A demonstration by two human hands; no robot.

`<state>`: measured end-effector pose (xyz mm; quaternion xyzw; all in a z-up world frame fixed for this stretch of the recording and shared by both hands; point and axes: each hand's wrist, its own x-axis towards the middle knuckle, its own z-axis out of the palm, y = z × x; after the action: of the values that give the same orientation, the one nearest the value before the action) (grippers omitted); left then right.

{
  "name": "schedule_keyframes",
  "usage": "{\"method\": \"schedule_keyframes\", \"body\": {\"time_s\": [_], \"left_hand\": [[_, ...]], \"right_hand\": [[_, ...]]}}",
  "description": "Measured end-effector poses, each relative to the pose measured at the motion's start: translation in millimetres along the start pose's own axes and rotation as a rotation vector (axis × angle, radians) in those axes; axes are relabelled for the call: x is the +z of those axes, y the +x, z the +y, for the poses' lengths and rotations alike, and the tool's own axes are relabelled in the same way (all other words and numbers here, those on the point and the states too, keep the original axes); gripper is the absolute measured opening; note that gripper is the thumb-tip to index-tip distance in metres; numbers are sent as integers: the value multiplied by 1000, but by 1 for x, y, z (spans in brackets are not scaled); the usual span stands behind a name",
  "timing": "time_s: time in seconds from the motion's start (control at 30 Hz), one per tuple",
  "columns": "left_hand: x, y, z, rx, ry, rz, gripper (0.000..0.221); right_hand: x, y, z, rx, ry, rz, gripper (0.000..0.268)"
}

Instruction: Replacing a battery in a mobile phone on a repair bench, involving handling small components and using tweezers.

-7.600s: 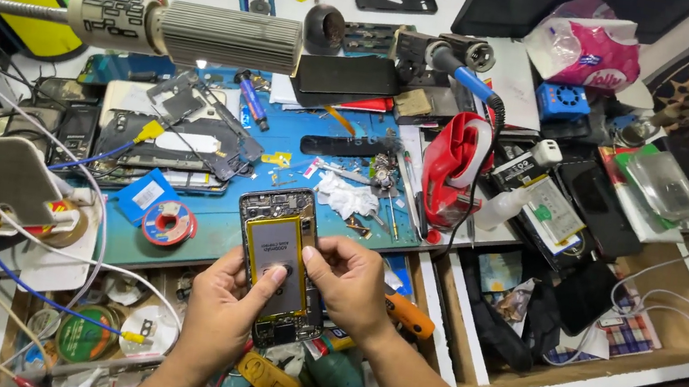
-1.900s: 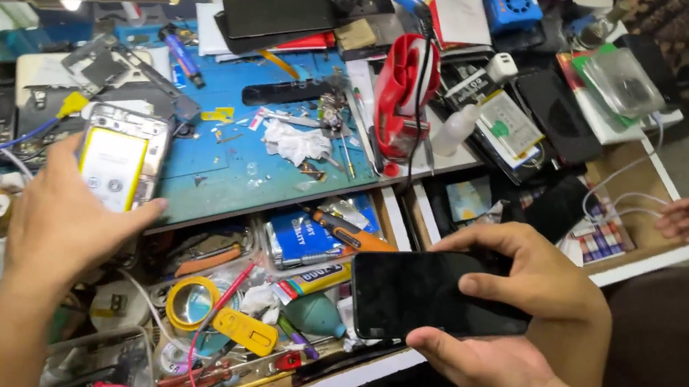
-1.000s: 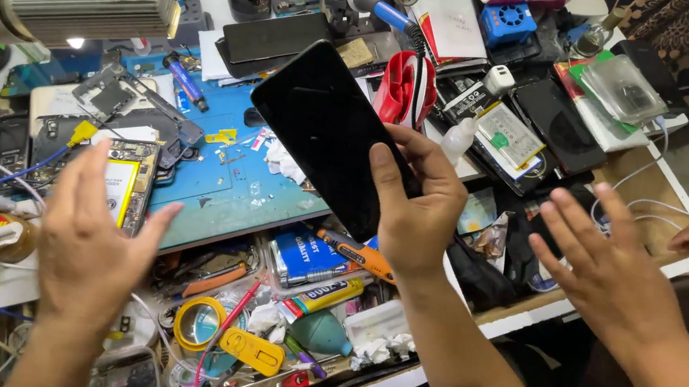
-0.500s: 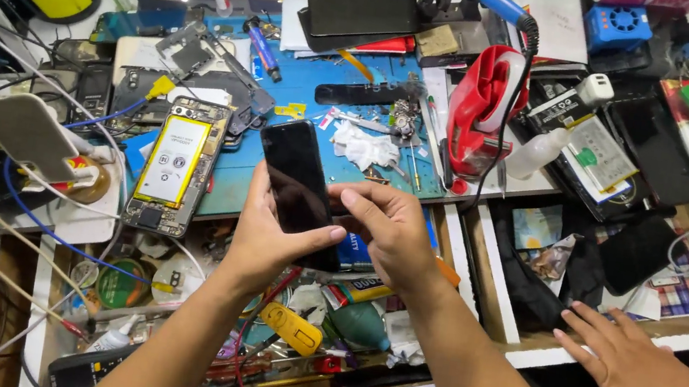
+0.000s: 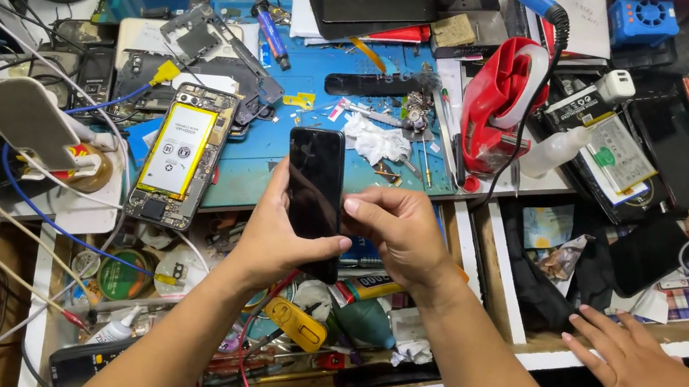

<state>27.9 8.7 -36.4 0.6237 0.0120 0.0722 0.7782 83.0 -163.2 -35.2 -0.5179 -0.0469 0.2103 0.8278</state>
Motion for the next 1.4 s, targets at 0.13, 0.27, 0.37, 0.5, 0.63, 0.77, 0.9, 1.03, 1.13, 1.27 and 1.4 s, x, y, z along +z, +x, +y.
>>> {"method": "schedule_keyframes", "body": {"time_s": [0.13, 0.27, 0.37, 0.5, 0.63, 0.77, 0.9, 1.03, 1.13, 1.27, 1.4], "left_hand": [[-3, 4, -6, -25, -124, -51, 115], [-2, 5, -11, -56, -211, -85, 112], [-1, 5, -11, -73, -241, -106, 113], [-3, 5, -15, -83, -248, -132, 106], [-10, 4, -23, -107, -305, -144, 101], [-10, 3, -17, -106, -301, -147, 99], [-3, 5, -10, -77, -233, -126, 100], [-5, 7, -10, -37, -155, -107, 105], [-7, 7, -9, -24, -109, -103, 108], [-1, 7, 0, -16, -57, -98, 109], [1, 6, 2, -31, -60, -82, 112]], "right_hand": [[-3, 2, 5, -4, 14, 5, 5], [1, 0, 1, -32, 5, 15, 6], [0, 0, 1, -46, -2, 22, 7], [2, -1, -2, -50, -6, 19, 8], [2, -2, -1, -65, 5, 0, 8], [5, -5, -5, -75, 7, -13, 7], [-2, -1, 4, -88, 13, -20, 8], [-8, 1, 12, -73, 21, -7, 7], [-11, 2, 17, -57, 29, 3, 7], [-15, 2, 20, -40, 47, 9, 7], [-16, 3, 24, -43, 43, 20, 7]]}}
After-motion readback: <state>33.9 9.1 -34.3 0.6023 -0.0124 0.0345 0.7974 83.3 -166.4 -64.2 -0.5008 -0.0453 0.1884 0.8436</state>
